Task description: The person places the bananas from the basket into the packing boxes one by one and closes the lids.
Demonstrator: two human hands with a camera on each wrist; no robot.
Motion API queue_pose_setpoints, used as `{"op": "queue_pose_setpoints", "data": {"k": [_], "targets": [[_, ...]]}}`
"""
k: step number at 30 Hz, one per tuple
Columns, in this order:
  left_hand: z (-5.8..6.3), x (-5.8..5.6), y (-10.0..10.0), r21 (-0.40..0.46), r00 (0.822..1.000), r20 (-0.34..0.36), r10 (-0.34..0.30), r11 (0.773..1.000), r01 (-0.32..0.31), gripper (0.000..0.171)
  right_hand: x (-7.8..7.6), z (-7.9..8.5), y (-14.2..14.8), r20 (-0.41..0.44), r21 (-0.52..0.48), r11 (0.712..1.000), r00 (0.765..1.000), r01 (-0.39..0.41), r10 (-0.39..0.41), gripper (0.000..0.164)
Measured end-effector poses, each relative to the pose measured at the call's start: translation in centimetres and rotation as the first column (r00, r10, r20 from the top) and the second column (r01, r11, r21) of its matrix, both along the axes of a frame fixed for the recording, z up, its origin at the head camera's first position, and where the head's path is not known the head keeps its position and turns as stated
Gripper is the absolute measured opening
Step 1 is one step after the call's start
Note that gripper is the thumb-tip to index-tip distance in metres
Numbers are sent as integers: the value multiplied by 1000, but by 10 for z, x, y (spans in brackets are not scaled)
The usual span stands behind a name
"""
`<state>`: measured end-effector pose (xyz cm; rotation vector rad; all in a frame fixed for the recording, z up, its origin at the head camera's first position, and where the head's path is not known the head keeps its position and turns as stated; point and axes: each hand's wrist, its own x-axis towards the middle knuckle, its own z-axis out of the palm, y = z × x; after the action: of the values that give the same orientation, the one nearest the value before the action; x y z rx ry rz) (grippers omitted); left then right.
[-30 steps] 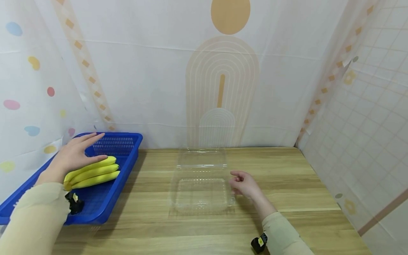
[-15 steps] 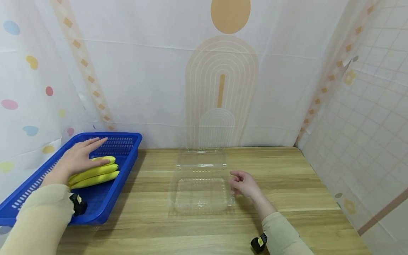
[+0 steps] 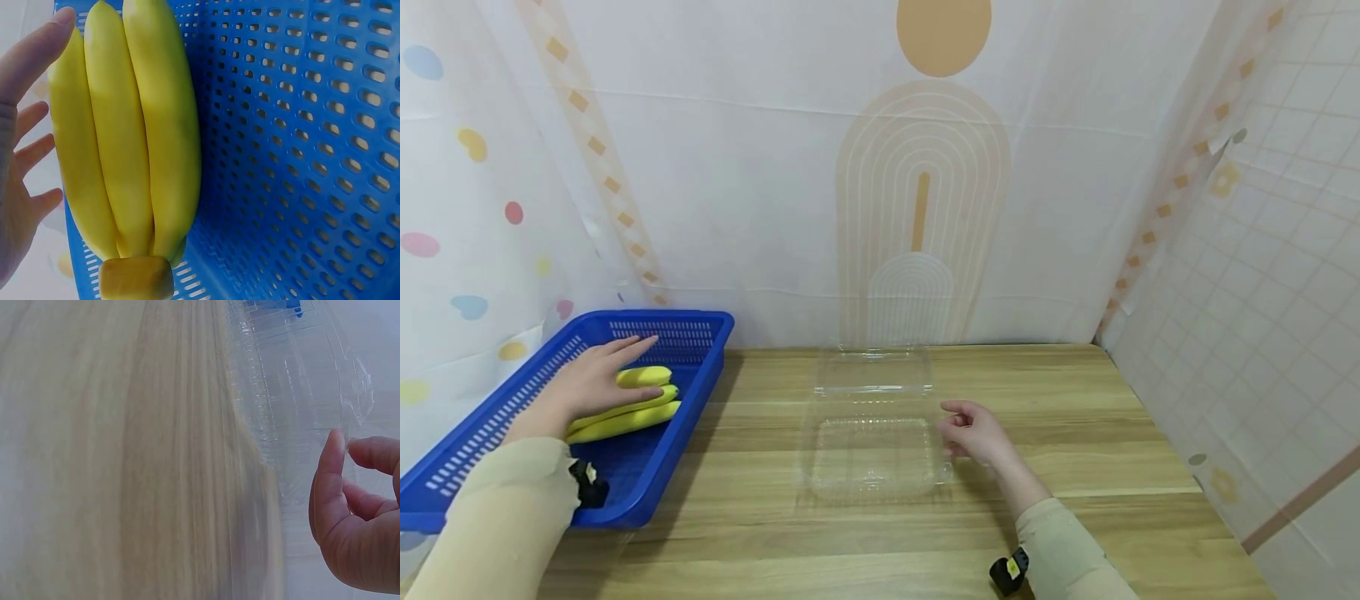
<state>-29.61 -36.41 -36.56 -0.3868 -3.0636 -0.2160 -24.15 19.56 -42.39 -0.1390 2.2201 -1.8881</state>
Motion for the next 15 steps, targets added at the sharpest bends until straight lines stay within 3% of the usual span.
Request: {"op": "queue_pose_setpoints", "data": {"k": [8, 15], "targets": [[-6, 0, 0, 65, 994, 105, -12, 998, 6, 96, -2, -1, 0, -3, 23, 1000, 1000, 5, -5, 49], [-8, 1, -2, 94, 992, 125, -35, 995, 24, 91, -3, -1, -1, 3, 16, 1000, 1000, 7, -7, 49]]}}
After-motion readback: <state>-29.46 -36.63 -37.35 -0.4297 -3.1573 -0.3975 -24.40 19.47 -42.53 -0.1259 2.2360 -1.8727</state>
